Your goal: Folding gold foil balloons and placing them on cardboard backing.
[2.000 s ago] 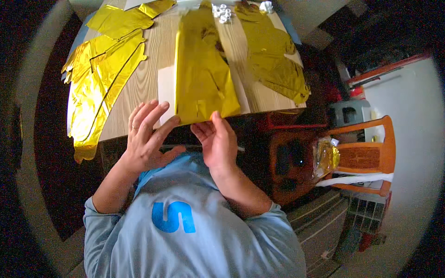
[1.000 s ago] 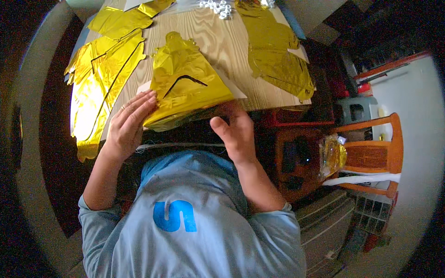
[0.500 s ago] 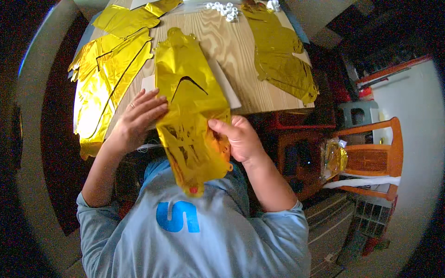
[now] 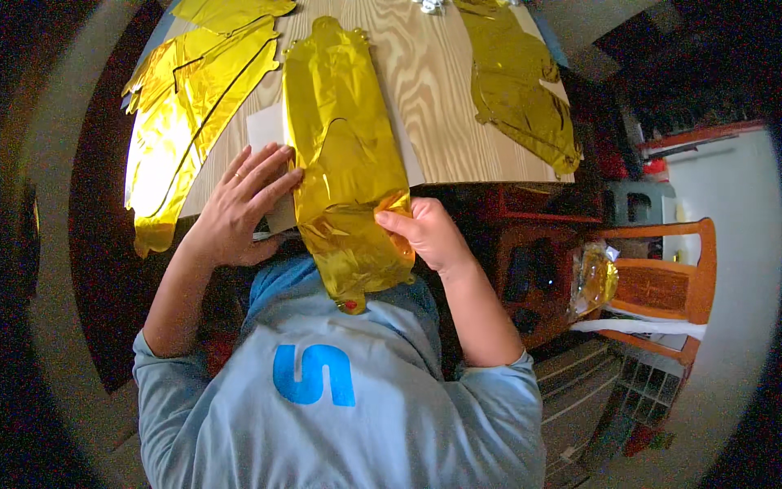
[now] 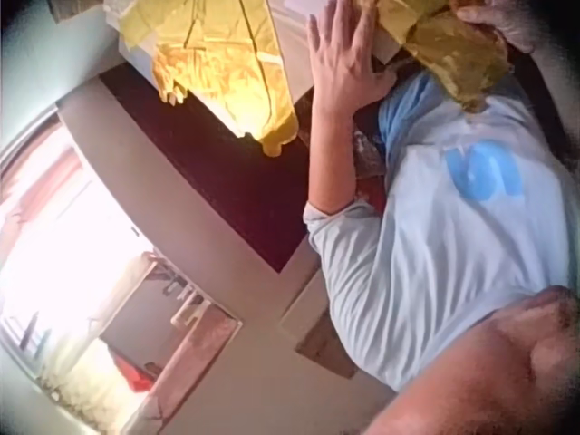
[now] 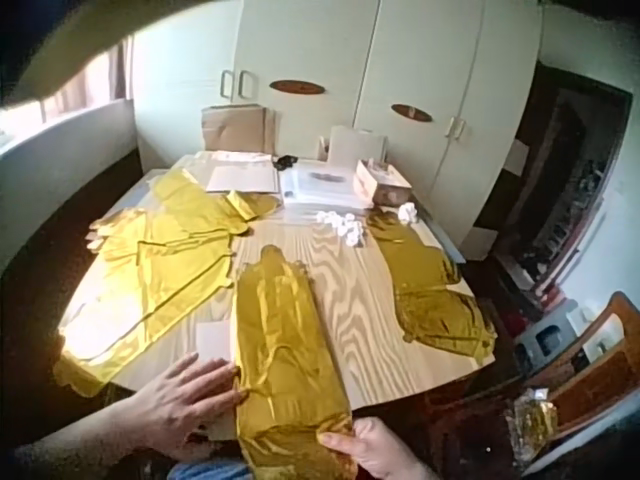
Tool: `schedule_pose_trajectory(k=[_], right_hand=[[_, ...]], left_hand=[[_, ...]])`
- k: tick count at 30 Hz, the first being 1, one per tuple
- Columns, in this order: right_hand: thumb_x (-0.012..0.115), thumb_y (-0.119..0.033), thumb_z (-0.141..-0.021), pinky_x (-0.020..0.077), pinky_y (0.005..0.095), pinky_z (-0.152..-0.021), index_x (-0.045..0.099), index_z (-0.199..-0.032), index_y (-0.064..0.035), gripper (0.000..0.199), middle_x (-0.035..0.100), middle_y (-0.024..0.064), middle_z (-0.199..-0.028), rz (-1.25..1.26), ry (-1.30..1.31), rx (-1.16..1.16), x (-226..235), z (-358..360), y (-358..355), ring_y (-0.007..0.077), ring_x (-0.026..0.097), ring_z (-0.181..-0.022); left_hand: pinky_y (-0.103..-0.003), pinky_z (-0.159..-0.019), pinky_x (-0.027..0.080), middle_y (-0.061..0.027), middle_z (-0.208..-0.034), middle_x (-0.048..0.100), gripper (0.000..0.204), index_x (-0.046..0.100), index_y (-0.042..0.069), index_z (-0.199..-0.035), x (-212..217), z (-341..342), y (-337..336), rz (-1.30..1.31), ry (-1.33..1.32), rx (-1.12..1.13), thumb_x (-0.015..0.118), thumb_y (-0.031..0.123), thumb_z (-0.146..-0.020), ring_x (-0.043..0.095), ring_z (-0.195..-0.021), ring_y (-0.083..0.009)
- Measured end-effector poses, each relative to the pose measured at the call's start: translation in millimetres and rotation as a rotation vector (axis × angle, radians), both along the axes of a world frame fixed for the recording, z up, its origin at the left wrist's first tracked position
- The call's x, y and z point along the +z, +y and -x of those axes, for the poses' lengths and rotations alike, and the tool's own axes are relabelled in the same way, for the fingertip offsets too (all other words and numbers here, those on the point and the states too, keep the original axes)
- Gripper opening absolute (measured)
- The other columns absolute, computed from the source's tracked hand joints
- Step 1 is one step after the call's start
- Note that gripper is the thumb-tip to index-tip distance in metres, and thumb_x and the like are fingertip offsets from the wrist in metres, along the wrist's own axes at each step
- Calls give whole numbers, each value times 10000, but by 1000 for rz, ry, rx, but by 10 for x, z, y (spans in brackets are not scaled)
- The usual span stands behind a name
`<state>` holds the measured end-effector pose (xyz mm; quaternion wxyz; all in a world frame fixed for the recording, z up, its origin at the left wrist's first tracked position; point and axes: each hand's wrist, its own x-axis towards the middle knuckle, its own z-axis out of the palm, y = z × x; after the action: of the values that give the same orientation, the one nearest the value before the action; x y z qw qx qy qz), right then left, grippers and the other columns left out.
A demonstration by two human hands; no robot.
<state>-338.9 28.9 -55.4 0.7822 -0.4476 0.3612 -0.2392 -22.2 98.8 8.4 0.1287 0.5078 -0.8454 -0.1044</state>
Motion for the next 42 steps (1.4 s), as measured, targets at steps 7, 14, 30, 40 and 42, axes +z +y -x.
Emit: schedule_pose_trajectory(k=[7, 14, 30, 40, 42], right_hand=[[683, -85, -957, 530, 250, -787, 715, -1102, 7, 174, 720, 0, -1003, 75, 48, 65, 60, -29, -138, 74, 648, -852], [686, -90, -957, 535, 253, -789, 716, -1104, 15, 183, 725, 8, -1008, 81, 53, 62, 124, -108, -110, 81, 654, -856], [736, -134, -932, 517, 236, -723, 736, -1049, -20, 163, 709, -12, -946, 93, 39, -24, -4, -156, -49, 67, 638, -783], [763, -142, -907, 516, 246, -715, 744, -1022, -10, 177, 717, -11, -903, 155, 58, -63, -37, -141, -80, 71, 638, -771], [765, -131, -894, 523, 256, -719, 744, -995, 13, 177, 724, 1, -873, 321, 258, -46, -29, -113, -97, 89, 650, -762]], left_hand=[[-562, -1234, 192, -182, -1585, 351, 902, 455, 134, -1495, -135, -35, -49, 148, -43, 45, 625, 92, -610, 317, -1475, -397], [-565, -1219, 231, -199, -1564, 373, 850, 466, 117, -1484, -43, 41, 81, 67, 59, 65, 544, 27, -643, 351, -1453, -395], [-505, -1136, 396, -123, -1359, 588, 407, 664, 80, -1235, -410, 276, -3, 382, 116, 39, 744, 194, -853, 542, -1313, -309], [-483, -1126, 417, -116, -1309, 639, 429, 669, 61, -1229, -497, 277, -23, 470, 133, 38, 776, 172, -829, 595, -1267, -296], [-488, -1113, 431, -114, -1296, 643, 440, 677, 56, -1210, -506, 267, -47, 520, 98, 29, 794, 183, -805, 601, -1259, -288]])
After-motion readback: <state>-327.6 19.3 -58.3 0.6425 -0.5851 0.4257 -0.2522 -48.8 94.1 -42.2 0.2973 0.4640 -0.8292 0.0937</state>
